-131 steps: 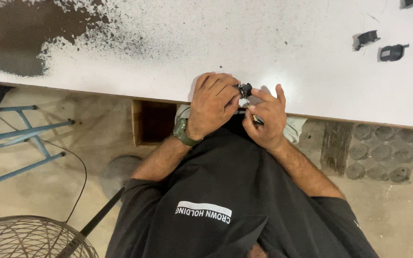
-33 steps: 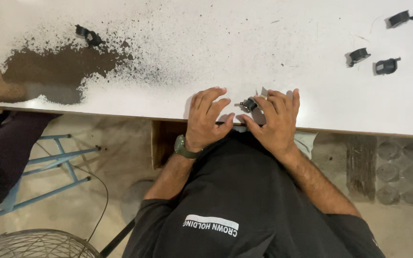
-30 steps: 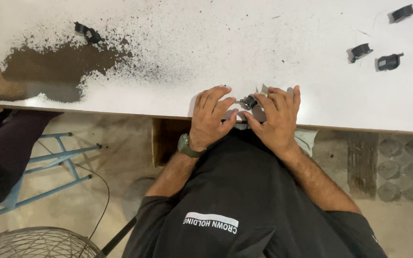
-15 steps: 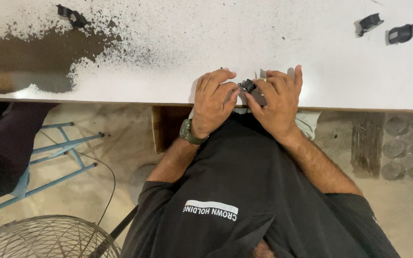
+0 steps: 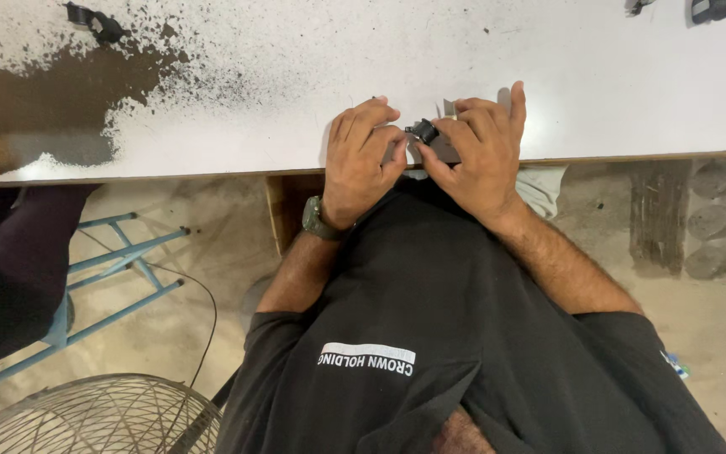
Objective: The person sits at a workbench and sands small black plastic components one at a time using a small sanding block, rubbing the block along the edges of each part and setting finished parts aside on the table. Later they continue sanding larger black circular plastic parts in the same way.
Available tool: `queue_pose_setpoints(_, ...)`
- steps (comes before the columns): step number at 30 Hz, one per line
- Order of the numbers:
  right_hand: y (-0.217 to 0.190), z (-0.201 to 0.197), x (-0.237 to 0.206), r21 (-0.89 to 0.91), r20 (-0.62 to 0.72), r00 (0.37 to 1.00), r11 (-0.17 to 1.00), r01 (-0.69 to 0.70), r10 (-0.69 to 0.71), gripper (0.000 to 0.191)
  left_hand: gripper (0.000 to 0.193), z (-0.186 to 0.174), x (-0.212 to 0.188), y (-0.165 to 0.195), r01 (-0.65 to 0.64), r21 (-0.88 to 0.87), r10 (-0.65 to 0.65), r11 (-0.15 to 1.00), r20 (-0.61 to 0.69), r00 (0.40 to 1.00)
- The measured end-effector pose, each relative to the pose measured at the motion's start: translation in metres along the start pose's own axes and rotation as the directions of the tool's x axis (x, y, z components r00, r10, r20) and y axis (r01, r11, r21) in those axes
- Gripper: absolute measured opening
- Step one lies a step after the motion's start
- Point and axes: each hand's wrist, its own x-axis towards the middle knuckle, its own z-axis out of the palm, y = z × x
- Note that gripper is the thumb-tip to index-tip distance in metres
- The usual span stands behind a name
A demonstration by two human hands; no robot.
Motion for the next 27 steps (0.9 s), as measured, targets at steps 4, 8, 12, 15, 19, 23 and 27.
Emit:
queue_pose_setpoints(4, 0.000, 0.001, -0.001, 0.001, -0.006, 1.000, 1.000, -0.014, 0.014, 0.034, 0.016, 0.001, -0.003, 0.001, 0.011, -0.015, -0.011, 1.000, -0.001, 1.000)
queue_pose_setpoints(8, 0.001, 0.001, -0.002, 0.000, -0.017, 1.000, 1.000, -0.024, 0.024, 0.034, 0.022, 0.001, -0.006, 0.002, -0.015, -0.007, 0.015, 1.000, -0.018, 1.000)
queue_pose_setpoints(12, 0.002, 0.001, -0.003, -0.007, -0.005, 1.000, 1.000, -0.025, 0.025, 0.033, 0.022, 0.003, -0.006, 0.001, -0.045, 0.043, 0.047, 0.998, -0.038, 0.998)
queue_pose_setpoints(15, 0.002, 0.002, -0.002, 0.004, -0.009, 1.000, 1.000, -0.030, 0.030, 0.032, 0.023, 0.003, -0.006, 0.001, -0.077, 0.060, 0.079, 0.995, -0.039, 0.996)
queue_pose_setpoints(19, 0.001, 0.001, -0.001, 0.002, 0.008, 1.000, 1.000, -0.023, 0.023, 0.032, 0.022, -0.001, -0.002, 0.003, -0.139, 0.019, 0.138, 0.990, 0.036, 0.990)
queue_pose_setpoints(23, 0.004, -0.003, -0.001, 0.014, 0.070, 0.997, 1.000, 0.016, -0.017, 0.035, 0.017, -0.007, 0.006, 0.005, -0.151, -0.020, 0.152, 0.988, 0.080, 0.985)
queue_pose_setpoints(27, 0.006, -0.006, -0.001, 0.042, 0.095, 0.995, 0.999, 0.034, -0.038, 0.036, 0.014, -0.013, 0.017, 0.004, -0.071, -0.107, 0.088, 0.992, 0.163, 0.983)
